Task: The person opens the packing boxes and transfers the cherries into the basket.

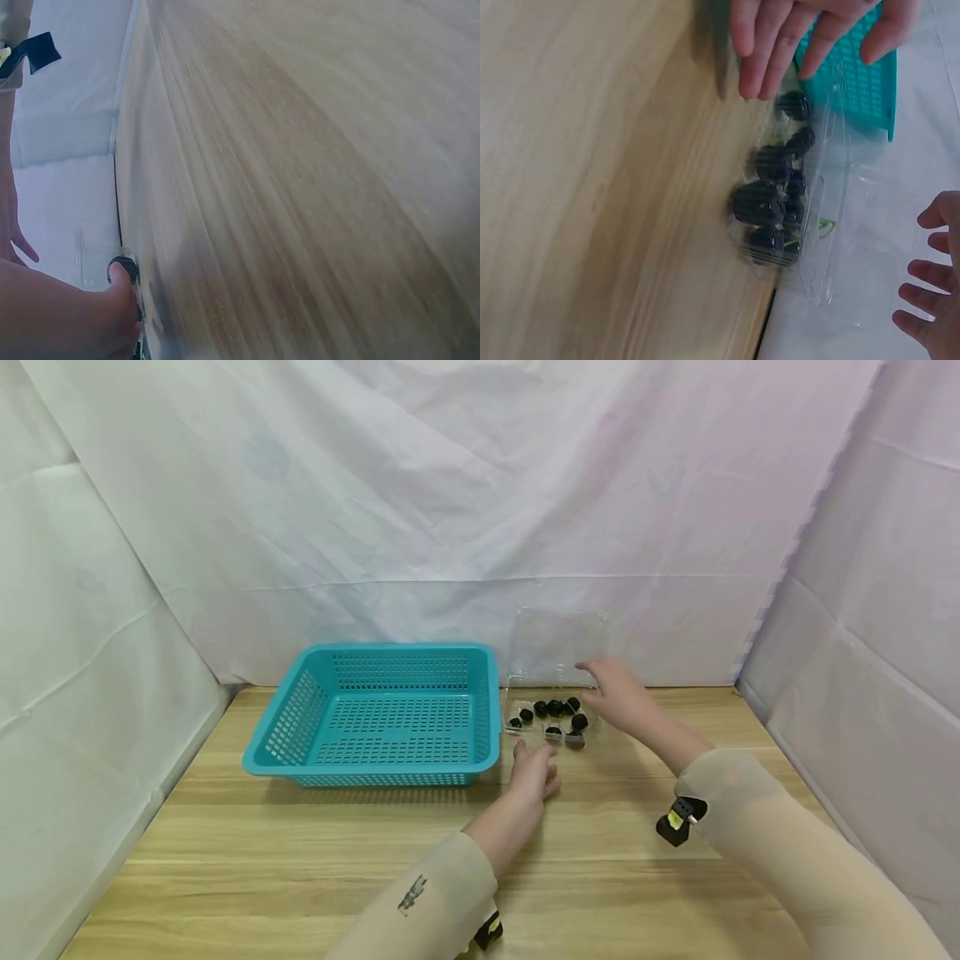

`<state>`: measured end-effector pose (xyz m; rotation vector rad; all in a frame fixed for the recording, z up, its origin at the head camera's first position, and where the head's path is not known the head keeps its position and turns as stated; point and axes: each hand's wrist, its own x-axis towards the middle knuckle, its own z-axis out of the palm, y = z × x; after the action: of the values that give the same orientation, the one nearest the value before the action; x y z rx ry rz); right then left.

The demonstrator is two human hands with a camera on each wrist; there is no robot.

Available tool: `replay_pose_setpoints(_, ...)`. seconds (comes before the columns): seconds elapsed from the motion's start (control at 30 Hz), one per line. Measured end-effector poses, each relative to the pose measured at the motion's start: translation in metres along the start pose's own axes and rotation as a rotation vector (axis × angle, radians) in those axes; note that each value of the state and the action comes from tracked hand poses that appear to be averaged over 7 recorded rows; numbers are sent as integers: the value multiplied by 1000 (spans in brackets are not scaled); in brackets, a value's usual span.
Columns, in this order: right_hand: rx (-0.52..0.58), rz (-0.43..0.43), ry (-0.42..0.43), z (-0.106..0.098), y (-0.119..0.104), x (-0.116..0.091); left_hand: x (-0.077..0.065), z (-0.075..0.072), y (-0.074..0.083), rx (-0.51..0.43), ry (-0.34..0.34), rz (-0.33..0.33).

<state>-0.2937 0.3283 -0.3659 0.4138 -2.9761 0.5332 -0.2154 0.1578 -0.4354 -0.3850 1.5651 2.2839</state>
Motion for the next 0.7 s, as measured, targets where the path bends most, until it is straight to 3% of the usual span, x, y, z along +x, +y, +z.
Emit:
replay_pose_setpoints(0.23, -18, -73, -40, 6, -11, -11, -6, -8, 4, 42, -56, -5)
replay_pose_setpoints(0.47, -53, -102, -47, 10, -18, -21, -8, -15, 6, 250, -149, 16)
replay_pose_setpoints(0.7, -85, -127, -39, 15, -18, -26, -13, -21, 10, 439, -229, 121)
